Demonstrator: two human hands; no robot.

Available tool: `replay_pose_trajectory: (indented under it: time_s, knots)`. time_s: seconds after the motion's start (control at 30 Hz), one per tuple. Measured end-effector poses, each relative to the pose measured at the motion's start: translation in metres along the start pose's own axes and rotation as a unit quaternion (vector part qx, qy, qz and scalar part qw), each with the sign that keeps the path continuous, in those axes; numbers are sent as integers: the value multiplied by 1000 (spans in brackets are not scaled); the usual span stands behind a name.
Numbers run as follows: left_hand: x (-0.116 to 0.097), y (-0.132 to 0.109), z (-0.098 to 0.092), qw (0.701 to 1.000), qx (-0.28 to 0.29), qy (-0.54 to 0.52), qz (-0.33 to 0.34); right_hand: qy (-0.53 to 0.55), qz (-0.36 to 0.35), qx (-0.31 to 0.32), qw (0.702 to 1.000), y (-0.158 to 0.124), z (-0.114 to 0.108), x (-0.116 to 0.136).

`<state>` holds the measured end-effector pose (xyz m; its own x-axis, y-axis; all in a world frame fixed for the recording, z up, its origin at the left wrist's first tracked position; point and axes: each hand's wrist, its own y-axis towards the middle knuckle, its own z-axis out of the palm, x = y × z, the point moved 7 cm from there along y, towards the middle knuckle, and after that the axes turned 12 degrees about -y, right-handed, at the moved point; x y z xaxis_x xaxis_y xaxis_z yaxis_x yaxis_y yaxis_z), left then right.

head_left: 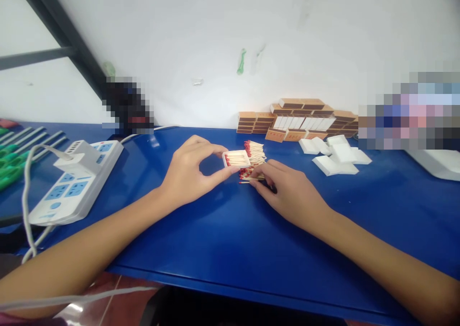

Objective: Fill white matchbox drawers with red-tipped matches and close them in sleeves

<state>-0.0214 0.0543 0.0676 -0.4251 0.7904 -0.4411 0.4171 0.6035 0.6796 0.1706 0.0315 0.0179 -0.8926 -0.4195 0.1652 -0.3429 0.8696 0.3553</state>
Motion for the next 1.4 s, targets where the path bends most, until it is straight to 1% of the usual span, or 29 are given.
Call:
replay_pose_trajectory:
  time_s: [0.37, 0.63, 0.8, 1.0, 1.17, 1.3, 1.4]
  knots:
    - [2, -2, 4, 1000, 18, -6, -1, 17, -13, 43, 999, 0, 5, 1]
    - [1, -2, 3, 1000, 13, 2, 7, -25, -16, 86, 996, -4, 2, -7]
    - [1, -2, 4, 1000, 24, 3, 1, -36, -1, 114, 993, -4, 5, -13]
    - [0, -2, 3, 1000, 20, 4, 7, -39, 17, 111, 993, -4, 5, -14]
    - [-1, -3, 5, 1000, 25, 0, 7, -44, 28, 106, 993, -2, 7, -9]
    - [0, -3, 6, 1000, 26, 1, 5, -37, 3, 128, 991, -1, 11, -1]
    - [0, -3, 5, 1000, 20, -1, 9, -10, -15, 123, 992, -2, 10, 3]
